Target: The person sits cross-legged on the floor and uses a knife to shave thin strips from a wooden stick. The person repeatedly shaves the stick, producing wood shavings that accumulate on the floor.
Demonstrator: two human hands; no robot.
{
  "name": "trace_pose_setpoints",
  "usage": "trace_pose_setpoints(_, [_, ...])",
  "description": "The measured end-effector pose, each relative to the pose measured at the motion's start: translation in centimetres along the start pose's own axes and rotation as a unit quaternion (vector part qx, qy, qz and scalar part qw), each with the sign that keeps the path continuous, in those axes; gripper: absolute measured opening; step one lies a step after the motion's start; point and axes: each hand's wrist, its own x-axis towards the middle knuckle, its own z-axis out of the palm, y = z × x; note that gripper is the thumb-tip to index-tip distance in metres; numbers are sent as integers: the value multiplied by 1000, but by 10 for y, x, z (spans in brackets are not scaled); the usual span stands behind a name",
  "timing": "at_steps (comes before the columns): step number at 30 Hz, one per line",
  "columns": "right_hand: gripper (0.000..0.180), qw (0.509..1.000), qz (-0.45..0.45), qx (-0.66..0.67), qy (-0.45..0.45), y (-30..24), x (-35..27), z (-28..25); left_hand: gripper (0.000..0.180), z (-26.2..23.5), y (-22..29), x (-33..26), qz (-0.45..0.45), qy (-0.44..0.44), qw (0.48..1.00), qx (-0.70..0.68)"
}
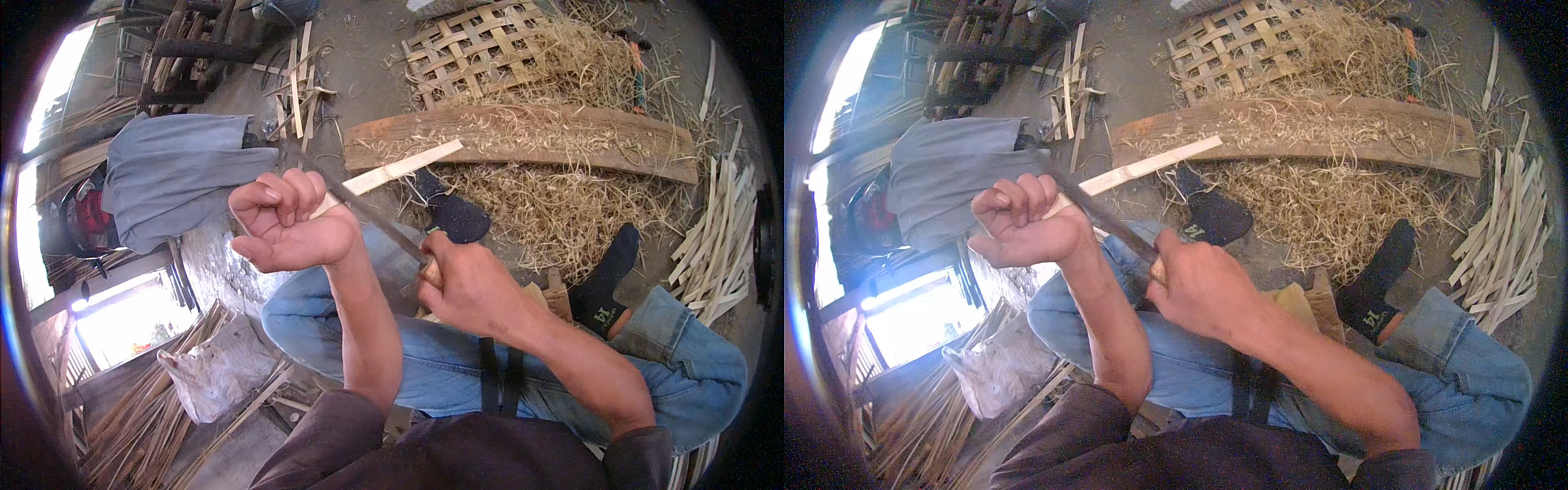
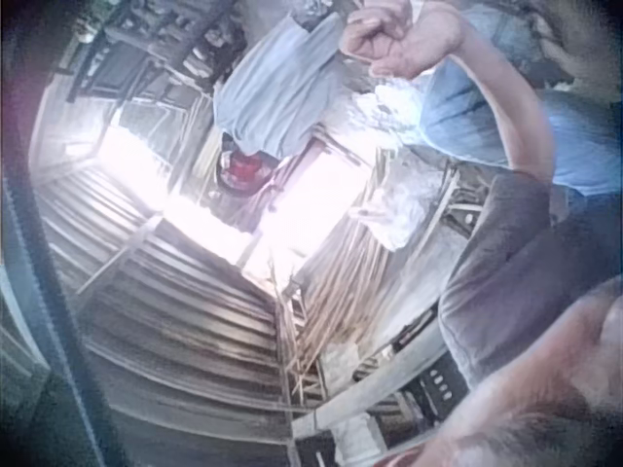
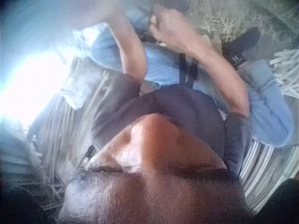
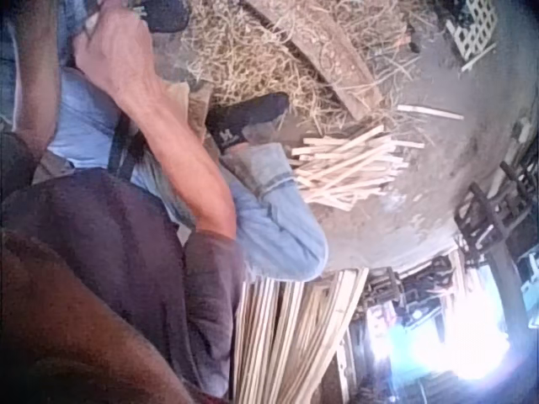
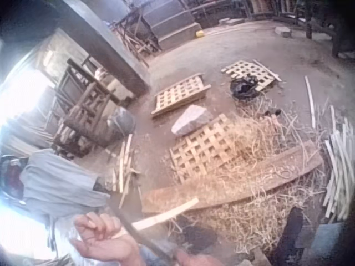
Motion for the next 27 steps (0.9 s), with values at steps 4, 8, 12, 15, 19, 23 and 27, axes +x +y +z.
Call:
trace_pose_setpoints(4, [32, 998, 47, -15, 31, 38, 16, 0, 56, 1, 0, 0, -14, 16, 1000, -3])
trace_pose_setpoints(8, [32, 998, 32, 54, 12, 3, 2, 5, 56, -1, 0, -3, -8, 39, 999, -9])
trace_pose_setpoints(12, [34, 994, 30, 101, -21, -17, -7, 6, 55, -5, 2, 3, -8, 21, 999, -34])
trace_pose_setpoints(15, [35, 992, 17, 126, -25, -21, -10, 5, 55, -10, 1, 2, -5, 7, 999, -33])
trace_pose_setpoints(19, [35, 995, 0, 95, -6, -7, -3, 10, 55, -2, 1, 1, 1, 62, 998, 8])
trace_pose_setpoints(23, [32, 998, 30, 61, -6, -4, 1, 12, 55, 0, 1, 2, -2, 119, 992, 38])
trace_pose_setpoints(27, [32, 997, 37, 66, 17, 11, 3, 20, 53, -4, 1, -1, 3, 105, 994, 21])
